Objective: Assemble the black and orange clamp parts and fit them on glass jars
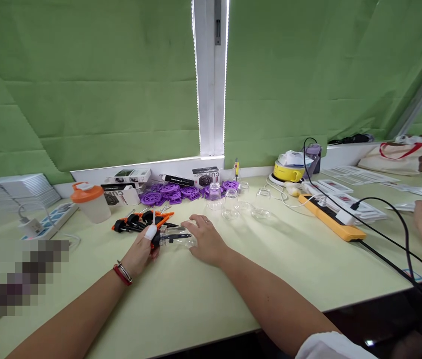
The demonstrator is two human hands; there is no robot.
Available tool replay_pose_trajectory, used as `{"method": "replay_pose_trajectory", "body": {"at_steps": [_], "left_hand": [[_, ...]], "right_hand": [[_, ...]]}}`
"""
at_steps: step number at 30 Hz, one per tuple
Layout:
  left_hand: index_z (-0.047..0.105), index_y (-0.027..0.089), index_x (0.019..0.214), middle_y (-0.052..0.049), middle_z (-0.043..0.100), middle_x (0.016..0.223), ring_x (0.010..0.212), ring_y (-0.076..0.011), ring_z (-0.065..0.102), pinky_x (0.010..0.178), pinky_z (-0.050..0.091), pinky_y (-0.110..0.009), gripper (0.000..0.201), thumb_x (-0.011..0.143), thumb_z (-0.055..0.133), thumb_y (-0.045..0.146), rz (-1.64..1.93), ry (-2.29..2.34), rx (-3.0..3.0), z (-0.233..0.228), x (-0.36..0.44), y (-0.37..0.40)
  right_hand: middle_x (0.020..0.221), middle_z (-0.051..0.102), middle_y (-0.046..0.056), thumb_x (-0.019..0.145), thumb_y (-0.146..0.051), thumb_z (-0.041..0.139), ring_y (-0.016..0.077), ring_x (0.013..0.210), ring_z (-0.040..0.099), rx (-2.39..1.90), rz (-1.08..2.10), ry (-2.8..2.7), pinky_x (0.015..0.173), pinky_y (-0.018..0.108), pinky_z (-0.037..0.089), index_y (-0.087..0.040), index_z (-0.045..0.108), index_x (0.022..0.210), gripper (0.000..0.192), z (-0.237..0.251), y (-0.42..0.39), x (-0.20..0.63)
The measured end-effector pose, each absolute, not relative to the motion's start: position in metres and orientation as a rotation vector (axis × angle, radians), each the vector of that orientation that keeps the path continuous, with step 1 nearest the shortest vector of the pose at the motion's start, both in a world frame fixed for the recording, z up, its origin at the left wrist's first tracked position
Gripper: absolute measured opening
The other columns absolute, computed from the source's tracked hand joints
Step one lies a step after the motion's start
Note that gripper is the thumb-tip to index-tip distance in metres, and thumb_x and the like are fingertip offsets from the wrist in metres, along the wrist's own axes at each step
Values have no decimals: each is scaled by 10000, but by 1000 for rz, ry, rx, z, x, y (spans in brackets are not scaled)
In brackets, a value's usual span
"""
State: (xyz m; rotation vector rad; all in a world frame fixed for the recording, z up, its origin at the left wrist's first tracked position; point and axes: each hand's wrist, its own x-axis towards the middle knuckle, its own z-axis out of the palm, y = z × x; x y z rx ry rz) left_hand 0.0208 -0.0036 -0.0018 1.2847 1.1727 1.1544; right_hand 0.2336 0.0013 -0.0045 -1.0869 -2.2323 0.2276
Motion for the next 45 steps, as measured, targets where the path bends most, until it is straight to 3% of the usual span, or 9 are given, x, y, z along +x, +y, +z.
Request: {"method": "replay_pose_trajectory", "body": {"at_steps": [8, 15, 24, 32, 36, 42, 45], "left_hand": [[473, 192, 675, 61, 405, 464, 318, -68, 331, 297, 205, -200, 450, 796, 401, 619, 1189, 1334, 1190, -5, 22, -2], [451, 190, 625, 63, 419, 429, 279, -68, 306, 286, 205, -212, 434, 779, 436, 596, 1178, 1349, 1120, -1, 23, -2], [478, 189, 649, 62, 413, 425, 278, -71, 312, 287, 203, -213, 427, 793, 408, 584, 1217, 1416, 1094, -2, 24, -3], [448, 192, 636, 69, 404, 433, 282, -67, 316, 282, 211, -208, 445, 800, 396, 603, 1236, 1363, 1142, -1, 25, -5], [441, 192, 605, 65, 396, 422, 278, -66, 305, 277, 209, -211, 455, 808, 381, 595, 1225, 1390, 1141, 0, 26, -6], [450, 191, 631, 63, 417, 443, 284, -68, 308, 269, 198, -204, 452, 801, 383, 605, 1233, 1380, 1143, -3, 26, -5], [447, 192, 622, 70, 387, 423, 284, -69, 297, 274, 194, -207, 445, 807, 384, 592, 1227, 1402, 1130, -3, 27, -5]], "right_hand": [[1274, 430, 91, 592, -169, 621, 256, 1229, 332, -1051, 259, -2192, 1052, 436, 262, -220, 378, 1287, 738, -8, -2, 230], [1279, 404, 70, 585, -168, 612, 225, 1185, 407, -1031, 484, -2112, 1006, 376, 342, -245, 405, 1181, 636, -7, -6, 230], [1187, 427, 95, 549, -128, 616, 243, 1166, 393, -907, 311, -2171, 987, 388, 353, -221, 439, 1108, 593, -6, -8, 228], [1220, 409, 98, 555, -133, 625, 229, 1184, 386, -874, 369, -2137, 1005, 370, 343, -215, 434, 1132, 614, -6, -8, 230], [1243, 419, 80, 566, -194, 677, 225, 1185, 401, -931, 543, -2103, 1011, 371, 339, -233, 438, 1164, 645, -7, -7, 232], [1214, 471, 79, 605, -337, 747, 208, 1094, 467, -983, 1017, -1944, 958, 386, 379, -253, 323, 1280, 802, -15, 2, 240], [1131, 516, 66, 642, -396, 732, 190, 986, 500, -954, 1112, -1884, 919, 389, 395, -244, 351, 1249, 732, -17, 5, 241]]}}
